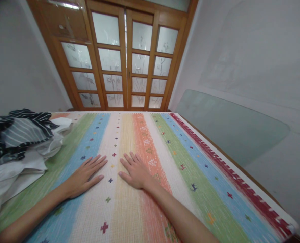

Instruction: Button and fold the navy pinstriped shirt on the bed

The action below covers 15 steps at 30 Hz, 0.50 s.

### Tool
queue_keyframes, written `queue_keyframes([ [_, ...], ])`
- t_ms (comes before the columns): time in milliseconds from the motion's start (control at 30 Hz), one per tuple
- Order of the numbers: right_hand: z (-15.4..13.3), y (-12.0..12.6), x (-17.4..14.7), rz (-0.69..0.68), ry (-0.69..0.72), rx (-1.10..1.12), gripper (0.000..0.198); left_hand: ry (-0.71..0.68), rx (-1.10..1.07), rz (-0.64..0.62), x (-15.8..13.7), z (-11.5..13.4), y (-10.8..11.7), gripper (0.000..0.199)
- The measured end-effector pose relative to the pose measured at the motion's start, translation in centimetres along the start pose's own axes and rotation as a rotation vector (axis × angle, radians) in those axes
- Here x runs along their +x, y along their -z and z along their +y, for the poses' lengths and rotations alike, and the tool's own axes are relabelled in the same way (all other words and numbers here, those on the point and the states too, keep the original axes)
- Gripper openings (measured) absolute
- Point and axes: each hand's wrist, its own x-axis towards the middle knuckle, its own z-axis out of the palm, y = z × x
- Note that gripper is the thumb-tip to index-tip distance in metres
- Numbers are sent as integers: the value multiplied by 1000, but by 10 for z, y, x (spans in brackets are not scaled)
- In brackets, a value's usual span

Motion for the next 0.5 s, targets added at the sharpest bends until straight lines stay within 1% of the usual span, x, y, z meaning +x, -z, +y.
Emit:
queue_keyframes([
  [133, 0, 0, 0, 9, -5, -9, 65, -13, -3, -7, -1, 0, 0, 67],
  [300, 0, 0, 1, 25, -10, 2, 65, 6, -13, -48, -1, 3, 1, 73],
  [500, 1, -3, 1, 82, -11, 28, 65, 15, -37, -7, -2, 6, 3, 72],
])
